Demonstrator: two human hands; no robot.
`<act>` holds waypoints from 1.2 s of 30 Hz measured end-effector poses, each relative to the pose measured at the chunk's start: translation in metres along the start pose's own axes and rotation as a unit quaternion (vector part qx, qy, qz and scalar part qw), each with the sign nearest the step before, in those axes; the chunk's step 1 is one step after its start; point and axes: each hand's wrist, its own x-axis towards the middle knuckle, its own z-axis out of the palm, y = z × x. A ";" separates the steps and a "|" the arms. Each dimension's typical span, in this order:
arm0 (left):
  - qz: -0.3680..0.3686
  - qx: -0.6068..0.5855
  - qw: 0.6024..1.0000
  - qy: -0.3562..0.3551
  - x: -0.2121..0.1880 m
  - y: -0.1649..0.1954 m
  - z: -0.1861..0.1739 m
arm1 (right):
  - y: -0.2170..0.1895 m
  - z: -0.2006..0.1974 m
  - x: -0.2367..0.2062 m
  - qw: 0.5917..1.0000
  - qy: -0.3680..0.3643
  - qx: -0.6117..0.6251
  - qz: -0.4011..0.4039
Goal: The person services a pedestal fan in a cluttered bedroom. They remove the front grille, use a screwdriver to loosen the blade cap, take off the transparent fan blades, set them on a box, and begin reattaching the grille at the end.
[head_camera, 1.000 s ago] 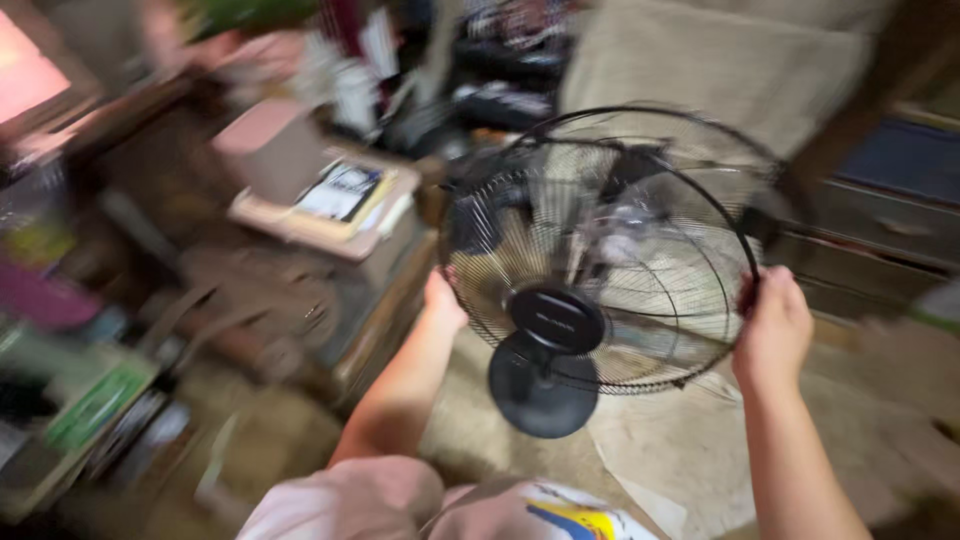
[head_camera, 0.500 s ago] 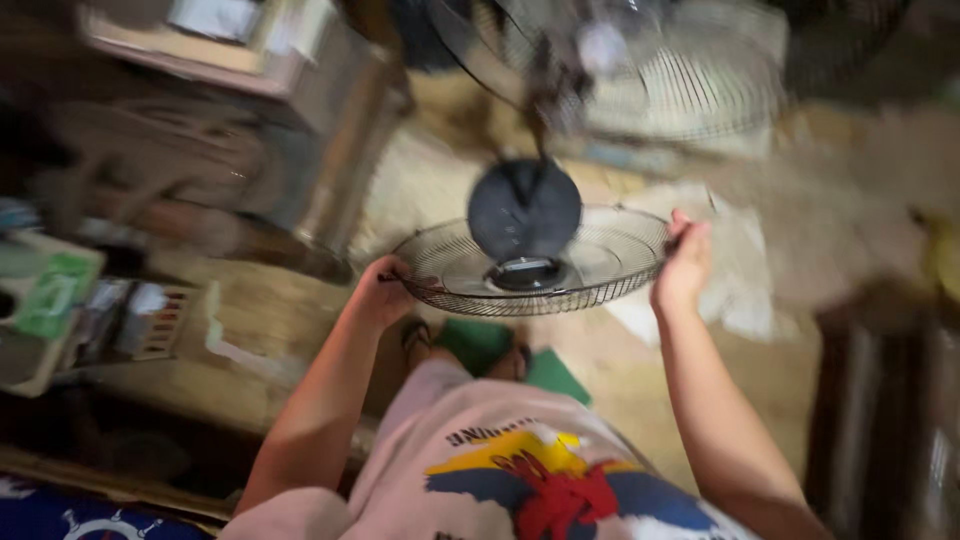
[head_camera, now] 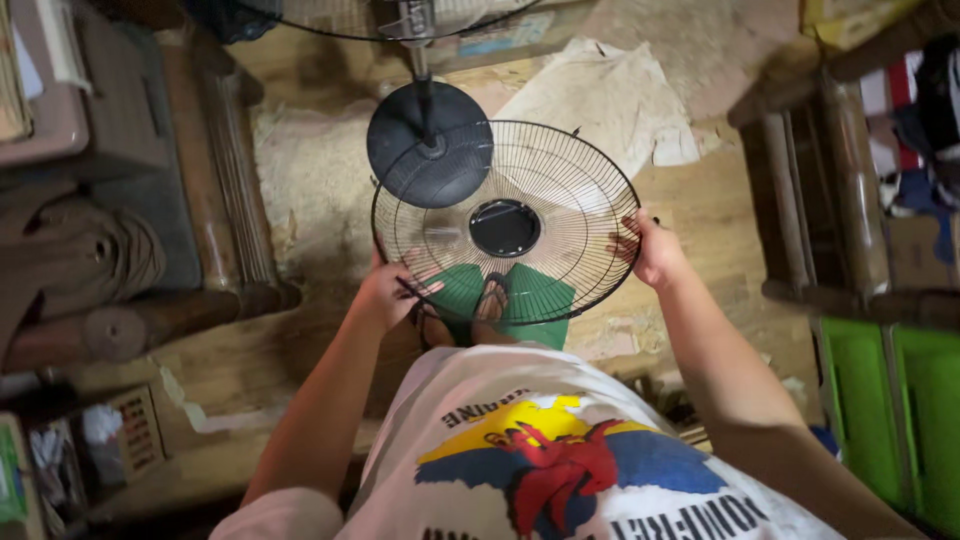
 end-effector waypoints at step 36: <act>0.126 -0.021 0.988 0.082 0.405 -0.005 0.351 | -0.238 0.080 0.460 0.993 -0.025 -0.030 -0.112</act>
